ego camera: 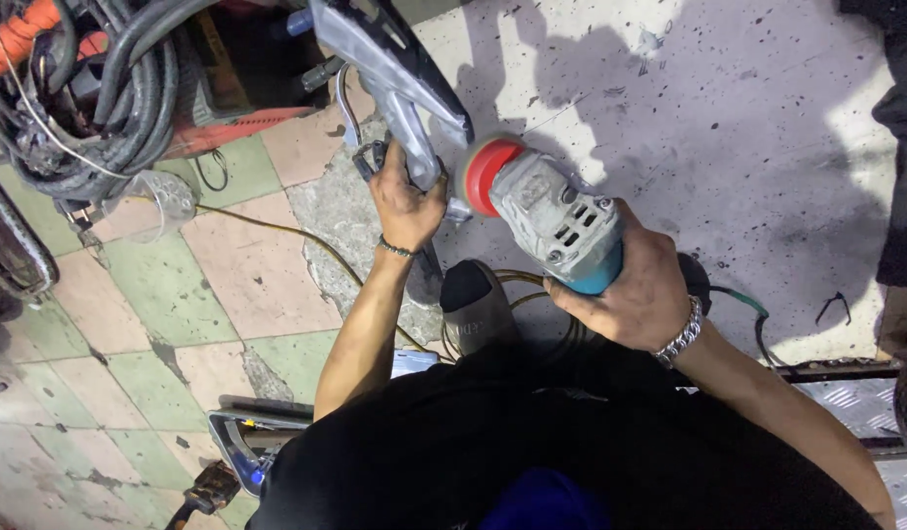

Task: Grinding a metal motorcycle part with an angle grinder to smooth the surface

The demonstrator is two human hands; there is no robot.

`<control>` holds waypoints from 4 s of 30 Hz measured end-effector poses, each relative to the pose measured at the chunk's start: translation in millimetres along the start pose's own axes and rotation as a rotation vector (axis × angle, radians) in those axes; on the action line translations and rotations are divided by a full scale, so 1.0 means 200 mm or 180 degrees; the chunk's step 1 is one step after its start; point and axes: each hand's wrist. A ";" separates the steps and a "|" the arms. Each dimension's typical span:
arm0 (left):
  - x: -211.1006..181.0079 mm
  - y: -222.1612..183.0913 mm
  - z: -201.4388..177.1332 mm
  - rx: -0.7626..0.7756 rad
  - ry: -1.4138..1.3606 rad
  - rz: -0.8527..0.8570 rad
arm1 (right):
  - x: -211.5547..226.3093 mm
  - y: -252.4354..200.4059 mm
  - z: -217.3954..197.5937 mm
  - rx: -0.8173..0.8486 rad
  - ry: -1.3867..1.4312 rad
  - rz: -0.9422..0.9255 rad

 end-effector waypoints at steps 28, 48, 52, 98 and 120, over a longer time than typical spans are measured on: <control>-0.02 -0.07 -0.07 0.0318 0.0109 -0.0334 | 0.11 0.01 -0.06 0.0052 0.0113 0.0101; -0.16 -0.01 -0.09 0.0278 0.0042 -0.0322 | -0.07 -0.05 -0.10 0.0294 0.0548 -0.0103; -0.09 -0.03 -0.11 0.0240 0.0170 -0.0279 | -0.01 -0.04 -0.11 0.0443 0.0223 0.0083; -0.34 0.04 -0.05 0.1727 0.2106 -0.1330 | -0.18 -0.11 0.00 -0.0445 -0.1647 -0.0098; -0.36 0.02 -0.03 0.2023 0.2107 -0.1396 | -0.15 -0.08 -0.02 -0.0043 -0.1651 0.0416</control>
Point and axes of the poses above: each hand's wrist, its own y-axis towards the middle knuckle, its own z-axis out of the palm, x = y × z, and after that the axes turned 7 degrees about -y, right-handed
